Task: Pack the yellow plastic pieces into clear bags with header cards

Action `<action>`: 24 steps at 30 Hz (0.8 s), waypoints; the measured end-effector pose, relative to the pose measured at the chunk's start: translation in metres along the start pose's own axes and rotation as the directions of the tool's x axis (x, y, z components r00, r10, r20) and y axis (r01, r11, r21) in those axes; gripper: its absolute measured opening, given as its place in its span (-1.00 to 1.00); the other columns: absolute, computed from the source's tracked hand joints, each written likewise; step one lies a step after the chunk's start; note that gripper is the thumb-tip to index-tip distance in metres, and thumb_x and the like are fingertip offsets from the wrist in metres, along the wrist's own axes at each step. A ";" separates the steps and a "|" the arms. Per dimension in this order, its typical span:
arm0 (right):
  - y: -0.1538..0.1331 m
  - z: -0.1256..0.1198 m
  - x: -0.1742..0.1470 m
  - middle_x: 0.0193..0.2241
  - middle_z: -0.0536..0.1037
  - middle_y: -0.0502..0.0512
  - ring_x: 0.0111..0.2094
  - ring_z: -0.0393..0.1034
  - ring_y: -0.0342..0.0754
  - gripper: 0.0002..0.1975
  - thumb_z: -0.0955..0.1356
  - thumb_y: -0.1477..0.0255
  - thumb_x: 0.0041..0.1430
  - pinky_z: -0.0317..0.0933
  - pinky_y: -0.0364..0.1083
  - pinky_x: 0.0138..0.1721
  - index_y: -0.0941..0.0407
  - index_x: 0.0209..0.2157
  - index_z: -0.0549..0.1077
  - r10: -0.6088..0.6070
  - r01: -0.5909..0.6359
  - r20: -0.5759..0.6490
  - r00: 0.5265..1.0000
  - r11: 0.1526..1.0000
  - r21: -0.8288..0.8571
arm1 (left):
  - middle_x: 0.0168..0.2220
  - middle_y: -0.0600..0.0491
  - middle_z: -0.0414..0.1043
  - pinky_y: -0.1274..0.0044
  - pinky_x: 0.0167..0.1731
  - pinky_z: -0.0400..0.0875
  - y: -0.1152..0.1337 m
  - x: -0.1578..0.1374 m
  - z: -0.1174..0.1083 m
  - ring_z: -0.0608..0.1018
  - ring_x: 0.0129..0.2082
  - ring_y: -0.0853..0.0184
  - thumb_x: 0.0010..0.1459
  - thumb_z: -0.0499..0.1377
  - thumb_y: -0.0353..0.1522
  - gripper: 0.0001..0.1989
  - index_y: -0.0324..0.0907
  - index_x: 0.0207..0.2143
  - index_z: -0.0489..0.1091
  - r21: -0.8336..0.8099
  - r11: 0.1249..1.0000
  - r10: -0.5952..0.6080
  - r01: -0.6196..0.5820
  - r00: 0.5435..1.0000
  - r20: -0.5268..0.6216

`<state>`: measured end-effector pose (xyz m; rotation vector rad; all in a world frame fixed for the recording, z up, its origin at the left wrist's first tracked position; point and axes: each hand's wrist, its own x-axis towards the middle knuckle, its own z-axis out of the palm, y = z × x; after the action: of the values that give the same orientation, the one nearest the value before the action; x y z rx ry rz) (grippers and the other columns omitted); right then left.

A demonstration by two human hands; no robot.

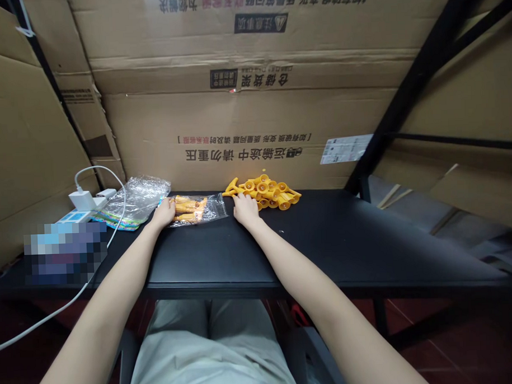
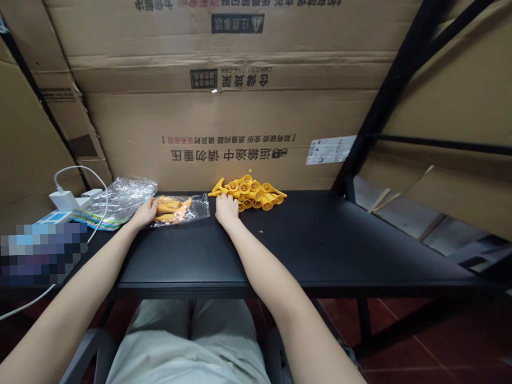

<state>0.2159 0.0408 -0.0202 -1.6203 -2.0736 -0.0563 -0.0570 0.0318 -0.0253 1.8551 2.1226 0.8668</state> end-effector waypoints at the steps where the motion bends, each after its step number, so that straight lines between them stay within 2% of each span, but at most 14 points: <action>1: -0.001 0.001 0.000 -0.05 0.37 0.42 0.03 0.16 0.25 -0.66 0.24 0.58 0.10 -0.01 0.23 0.03 0.18 -0.07 0.40 0.007 -0.007 0.001 1.000 1.000 0.016 | 0.05 -0.17 0.36 0.36 0.02 0.24 -0.001 0.000 0.001 0.41 0.05 0.13 0.23 -0.14 -0.29 -0.59 -0.25 0.05 0.23 0.000 1.000 0.003 -0.003 1.000 -0.001; 6: 0.001 0.004 0.003 -0.13 0.43 0.40 0.00 0.22 0.21 -0.71 0.25 0.59 0.08 0.02 0.21 0.03 0.17 -0.14 0.41 0.053 -0.053 0.001 0.999 0.998 -0.015 | 0.06 -0.16 0.34 0.37 0.03 0.23 -0.003 0.001 0.003 0.40 0.06 0.15 0.23 -0.15 -0.28 -0.58 -0.25 0.07 0.22 0.005 1.000 0.011 -0.011 1.000 -0.006; 8: 0.002 0.004 0.004 -0.17 0.45 0.36 -0.01 0.25 0.20 -0.74 0.27 0.56 0.05 0.05 0.19 0.02 0.15 -0.17 0.41 0.082 -0.082 0.008 0.997 0.996 0.020 | 0.06 -0.16 0.34 0.38 0.03 0.23 -0.003 0.001 0.003 0.40 0.06 0.15 0.23 -0.15 -0.28 -0.57 -0.25 0.07 0.22 0.008 1.000 0.006 -0.006 1.000 -0.001; 12: 0.007 -0.001 0.005 -0.22 0.47 0.28 -0.10 0.34 0.18 -0.73 0.31 0.48 -0.01 0.16 0.11 -0.06 0.13 -0.19 0.38 0.183 -0.187 0.041 0.982 0.966 0.180 | 0.06 -0.17 0.34 0.38 0.03 0.23 0.000 0.001 0.001 0.40 0.06 0.15 0.23 -0.15 -0.28 -0.57 -0.26 0.07 0.21 0.018 1.000 -0.002 0.002 1.000 0.014; 15: 0.010 -0.007 0.008 -0.24 0.48 0.24 -0.16 0.37 0.15 -0.69 0.31 0.42 -0.03 0.20 0.08 -0.11 0.14 -0.17 0.33 0.267 -0.235 -0.042 0.963 0.903 0.360 | 0.05 -0.17 0.35 0.37 0.02 0.23 0.001 0.000 0.000 0.40 0.05 0.15 0.23 -0.16 -0.28 -0.58 -0.25 0.06 0.22 0.018 1.000 0.002 -0.002 1.000 0.018; 18: 0.011 -0.011 0.011 -0.26 0.48 0.17 -0.19 0.36 0.05 -0.70 0.33 0.38 -0.05 0.21 0.02 -0.11 0.14 -0.22 0.31 0.284 -0.145 -0.182 0.942 0.829 0.540 | 0.04 -0.15 0.36 0.37 0.02 0.24 0.001 -0.001 0.000 0.41 0.05 0.15 0.24 -0.16 -0.28 -0.59 -0.22 0.05 0.23 0.013 1.000 0.004 -0.004 1.000 0.010; 21: 0.009 -0.015 0.012 -0.24 0.45 0.16 -0.19 0.34 -0.01 -0.73 0.35 0.40 -0.10 0.21 -0.02 -0.08 0.15 -0.28 0.33 0.286 -0.045 -0.284 0.915 0.774 0.632 | 0.04 -0.15 0.37 0.37 0.01 0.25 0.001 -0.002 0.000 0.41 0.04 0.14 0.23 -0.15 -0.27 -0.59 -0.23 0.05 0.23 0.016 1.000 0.003 -0.004 1.000 0.008; 24: 0.001 -0.021 0.010 -0.17 0.43 0.15 -0.14 0.31 -0.03 -0.71 0.35 0.38 -0.06 0.19 -0.04 -0.03 0.13 -0.23 0.37 0.256 0.052 -0.318 0.913 0.700 0.712 | 0.03 -0.16 0.37 0.37 0.01 0.25 0.001 -0.002 0.000 0.42 0.03 0.14 0.23 -0.15 -0.28 -0.59 -0.23 0.05 0.24 0.020 1.000 0.012 -0.012 1.000 0.005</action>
<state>0.2226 0.0433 0.0016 -1.1054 -1.4075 0.3886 -0.0563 0.0303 -0.0251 1.8795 2.1269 0.8456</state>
